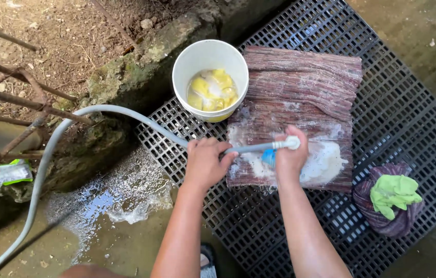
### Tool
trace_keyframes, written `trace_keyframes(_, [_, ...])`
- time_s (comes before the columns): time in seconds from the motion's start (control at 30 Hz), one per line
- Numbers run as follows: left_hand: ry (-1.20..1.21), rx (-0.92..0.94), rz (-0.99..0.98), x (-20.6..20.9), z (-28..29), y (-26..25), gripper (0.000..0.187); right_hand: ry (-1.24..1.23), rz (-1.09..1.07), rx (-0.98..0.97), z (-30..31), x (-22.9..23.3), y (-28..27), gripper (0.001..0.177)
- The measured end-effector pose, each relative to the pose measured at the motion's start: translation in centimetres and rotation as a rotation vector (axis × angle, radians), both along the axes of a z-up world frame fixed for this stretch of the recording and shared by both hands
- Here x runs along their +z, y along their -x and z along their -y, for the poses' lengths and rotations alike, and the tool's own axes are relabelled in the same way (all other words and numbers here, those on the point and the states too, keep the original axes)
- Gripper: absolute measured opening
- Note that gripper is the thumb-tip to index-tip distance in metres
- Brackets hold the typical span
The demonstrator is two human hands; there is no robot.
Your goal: Washing a rug with soap and a brush on an outdoor plastic grate.
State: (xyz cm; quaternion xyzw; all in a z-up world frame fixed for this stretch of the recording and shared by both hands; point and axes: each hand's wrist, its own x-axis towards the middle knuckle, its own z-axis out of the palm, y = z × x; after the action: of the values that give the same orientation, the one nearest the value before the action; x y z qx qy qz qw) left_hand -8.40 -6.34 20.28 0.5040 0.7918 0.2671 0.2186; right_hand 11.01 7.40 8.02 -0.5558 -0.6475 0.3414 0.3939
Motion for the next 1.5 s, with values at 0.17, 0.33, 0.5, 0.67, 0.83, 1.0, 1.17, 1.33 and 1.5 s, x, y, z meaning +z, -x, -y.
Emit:
trace_keyframes(0.17, [-0.223,0.257,-0.052,3.4,-0.1,0.5,0.021,0.304,-0.651,0.294,2.0,16.9,7.7,0.082])
trace_keyframes(0.33, [-0.173,0.331,-0.012,4.5,0.3,0.0,0.023,0.702,-0.743,0.15,0.7,15.6,13.3,0.046])
trace_keyframes(0.5, [0.059,0.315,0.52,2.6,-0.4,3.9,0.037,0.641,-0.653,0.303,2.6,16.1,15.1,0.045])
trace_keyframes(0.67, [-0.254,0.415,0.929,-2.9,-4.5,5.6,0.04,0.69,-0.651,0.352,3.4,15.5,15.2,0.046])
trace_keyframes(0.83, [-0.272,0.578,1.214,-1.0,-7.7,5.4,0.034,0.748,-0.612,0.347,3.0,15.0,16.0,0.045])
trace_keyframes(1.0, [-0.28,0.55,1.271,-6.6,-7.5,6.0,0.033,0.721,-0.551,0.321,2.9,14.8,16.0,0.044])
trace_keyframes(1.17, [-0.368,0.498,1.168,-8.5,-6.0,5.7,0.035,0.732,-0.499,0.318,2.0,13.8,16.5,0.047])
trace_keyframes(1.33, [-0.318,0.353,1.266,-5.1,-5.3,5.7,0.036,0.777,-0.533,0.367,1.6,13.4,17.2,0.045])
trace_keyframes(1.5, [-0.306,0.359,1.18,-4.4,-5.7,5.2,0.034,0.777,-0.512,0.395,1.0,11.5,17.0,0.044])
